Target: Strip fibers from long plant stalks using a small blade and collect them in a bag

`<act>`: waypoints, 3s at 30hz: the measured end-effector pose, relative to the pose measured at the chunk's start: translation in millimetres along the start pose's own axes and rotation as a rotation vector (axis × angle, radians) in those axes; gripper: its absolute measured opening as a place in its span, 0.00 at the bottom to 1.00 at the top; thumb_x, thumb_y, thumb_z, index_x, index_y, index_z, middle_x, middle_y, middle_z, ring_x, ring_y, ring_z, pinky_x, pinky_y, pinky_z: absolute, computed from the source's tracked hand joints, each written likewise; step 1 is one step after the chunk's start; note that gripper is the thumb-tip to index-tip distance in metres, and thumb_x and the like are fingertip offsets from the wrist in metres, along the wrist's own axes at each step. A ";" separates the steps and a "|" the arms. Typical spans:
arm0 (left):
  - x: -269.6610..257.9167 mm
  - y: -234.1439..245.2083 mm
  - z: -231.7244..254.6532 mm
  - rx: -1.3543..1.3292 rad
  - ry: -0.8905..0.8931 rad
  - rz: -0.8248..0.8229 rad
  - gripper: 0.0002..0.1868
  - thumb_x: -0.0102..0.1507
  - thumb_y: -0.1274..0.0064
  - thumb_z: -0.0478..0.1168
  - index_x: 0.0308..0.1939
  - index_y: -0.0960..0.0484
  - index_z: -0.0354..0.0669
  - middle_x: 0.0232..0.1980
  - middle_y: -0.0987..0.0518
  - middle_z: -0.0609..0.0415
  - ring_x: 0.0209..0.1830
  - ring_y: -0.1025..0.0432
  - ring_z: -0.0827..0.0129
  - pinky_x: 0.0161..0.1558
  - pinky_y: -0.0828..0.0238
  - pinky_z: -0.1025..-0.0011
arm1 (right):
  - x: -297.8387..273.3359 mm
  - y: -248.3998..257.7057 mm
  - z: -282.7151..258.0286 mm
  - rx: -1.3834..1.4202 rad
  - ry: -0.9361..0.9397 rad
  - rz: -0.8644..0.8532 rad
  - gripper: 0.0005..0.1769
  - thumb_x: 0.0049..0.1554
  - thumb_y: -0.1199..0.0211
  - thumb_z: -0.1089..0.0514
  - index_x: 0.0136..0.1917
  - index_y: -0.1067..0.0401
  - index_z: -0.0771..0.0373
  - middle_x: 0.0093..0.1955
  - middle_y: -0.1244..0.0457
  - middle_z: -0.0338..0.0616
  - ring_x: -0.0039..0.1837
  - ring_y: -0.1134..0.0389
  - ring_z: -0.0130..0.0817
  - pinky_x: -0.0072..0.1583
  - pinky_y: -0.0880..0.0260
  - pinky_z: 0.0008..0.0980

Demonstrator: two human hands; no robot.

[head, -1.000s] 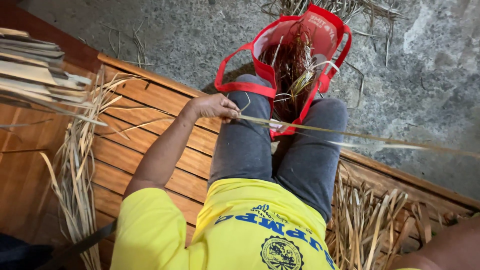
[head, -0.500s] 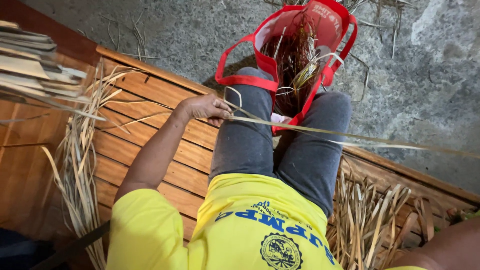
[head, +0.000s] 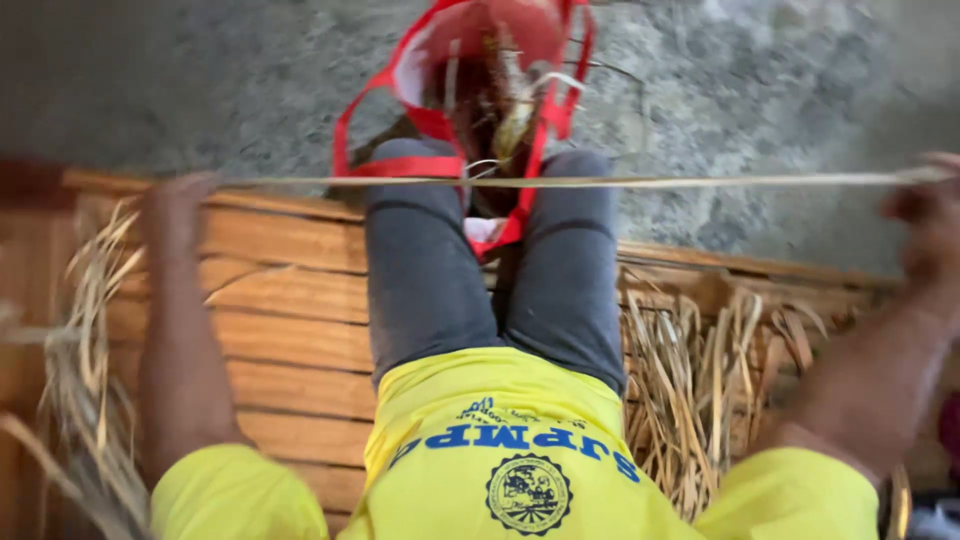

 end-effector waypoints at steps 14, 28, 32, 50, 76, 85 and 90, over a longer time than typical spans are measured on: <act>-117.8 -155.9 315.4 -0.789 -0.586 -0.247 0.26 0.66 0.50 0.45 0.65 0.31 0.38 0.66 0.26 0.43 0.66 0.32 0.56 0.65 0.36 0.61 | -207.2 -296.0 -220.7 -0.237 0.546 -0.673 0.13 0.57 0.40 0.67 0.55 0.26 0.62 0.45 0.32 0.45 0.45 0.30 0.44 0.46 0.30 0.40; -212.2 -268.8 363.5 -0.469 -0.630 -0.902 0.09 0.67 0.41 0.41 0.45 0.26 0.46 0.25 0.22 0.55 0.23 0.22 0.65 0.28 0.25 0.68 | -244.2 -232.2 -171.9 -0.189 0.417 -0.296 0.11 0.59 0.38 0.69 0.55 0.23 0.63 0.49 0.29 0.52 0.52 0.27 0.53 0.54 0.25 0.45; -206.4 -295.9 336.0 -0.652 -0.405 -0.897 0.03 0.67 0.42 0.37 0.42 0.21 0.44 0.20 0.28 0.59 0.17 0.31 0.75 0.24 0.32 0.77 | -268.4 -222.1 -104.6 -0.196 0.231 -0.160 0.12 0.60 0.33 0.62 0.58 0.22 0.62 0.48 0.28 0.50 0.51 0.26 0.47 0.53 0.26 0.45; -207.2 -320.6 315.1 -0.791 -0.126 -0.835 0.04 0.64 0.38 0.33 0.41 0.17 0.39 0.19 0.29 0.60 0.18 0.36 0.84 0.23 0.40 0.86 | -370.4 -240.3 60.3 -0.605 -0.399 -0.306 0.09 0.55 0.37 0.50 0.46 0.27 0.54 0.42 0.32 0.52 0.52 0.29 0.61 0.53 0.27 0.57; -204.3 -323.6 299.3 -0.798 -0.056 -0.895 0.08 0.57 0.32 0.31 0.40 0.11 0.41 0.25 0.18 0.54 0.27 0.29 0.82 0.31 0.31 0.83 | -315.5 -266.9 -105.3 0.139 -0.083 -0.001 0.05 0.59 0.34 0.65 0.50 0.23 0.65 0.31 0.32 0.44 0.37 0.31 0.28 0.42 0.28 0.31; -202.7 -321.4 297.2 -0.680 -0.215 -0.973 0.06 0.57 0.31 0.36 0.38 0.10 0.46 0.32 0.15 0.54 0.36 0.25 0.78 0.41 0.26 0.75 | -293.9 -281.3 -131.5 0.166 -0.022 0.083 0.04 0.61 0.35 0.67 0.50 0.25 0.68 0.33 0.33 0.47 0.39 0.33 0.30 0.42 0.29 0.31; -202.5 -320.0 294.9 -0.660 -0.216 -0.969 0.04 0.58 0.32 0.38 0.36 0.10 0.47 0.31 0.15 0.56 0.34 0.25 0.79 0.41 0.28 0.77 | -292.0 -283.2 -126.0 0.160 0.011 0.107 0.03 0.61 0.34 0.68 0.49 0.25 0.68 0.33 0.33 0.47 0.39 0.31 0.30 0.42 0.29 0.30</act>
Point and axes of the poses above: each hand's wrist, its own x-axis towards the middle knuckle, its own y-axis out of the back of the hand, z = x × y, the point moved 1 cm from there along x, towards the middle knuckle
